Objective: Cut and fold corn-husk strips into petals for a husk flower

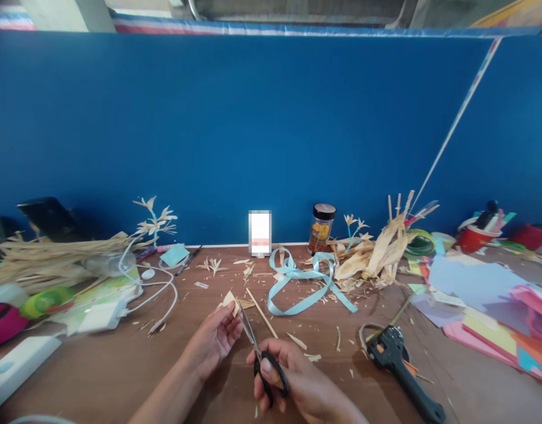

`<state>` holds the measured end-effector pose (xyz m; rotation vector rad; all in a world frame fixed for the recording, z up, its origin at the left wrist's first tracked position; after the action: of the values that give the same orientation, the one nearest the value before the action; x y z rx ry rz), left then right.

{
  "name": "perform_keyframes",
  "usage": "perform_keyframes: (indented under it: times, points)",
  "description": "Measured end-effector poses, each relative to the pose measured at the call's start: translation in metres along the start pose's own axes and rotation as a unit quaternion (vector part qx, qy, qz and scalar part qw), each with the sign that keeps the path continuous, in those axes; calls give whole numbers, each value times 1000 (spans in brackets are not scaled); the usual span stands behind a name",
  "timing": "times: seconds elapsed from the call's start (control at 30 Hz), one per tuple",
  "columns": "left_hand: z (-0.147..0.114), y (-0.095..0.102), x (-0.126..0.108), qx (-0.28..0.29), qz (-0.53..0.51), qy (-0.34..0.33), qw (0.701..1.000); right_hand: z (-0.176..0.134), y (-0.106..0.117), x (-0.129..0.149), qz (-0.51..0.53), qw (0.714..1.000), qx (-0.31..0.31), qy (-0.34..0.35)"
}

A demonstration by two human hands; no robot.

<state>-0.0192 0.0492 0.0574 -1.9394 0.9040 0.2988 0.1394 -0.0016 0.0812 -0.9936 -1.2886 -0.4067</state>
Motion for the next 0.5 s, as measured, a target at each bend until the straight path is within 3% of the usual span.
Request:
perform_keyframes:
  times: [0.5]
  points:
    - [-3,-2,1,0,51,-22,998,-2,6,-1,-14,999,-38,-17]
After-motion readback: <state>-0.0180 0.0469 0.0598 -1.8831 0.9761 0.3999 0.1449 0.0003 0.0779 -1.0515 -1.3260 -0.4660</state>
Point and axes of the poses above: each hand's wrist, its own z-axis towards the middle knuckle, its own y-axis out of the back of the hand, x = y × z, the point moved 3 cm from there along z, towards the middle knuckle, and after that the axes turned 10 degrees about y, right-handed, at the moved point
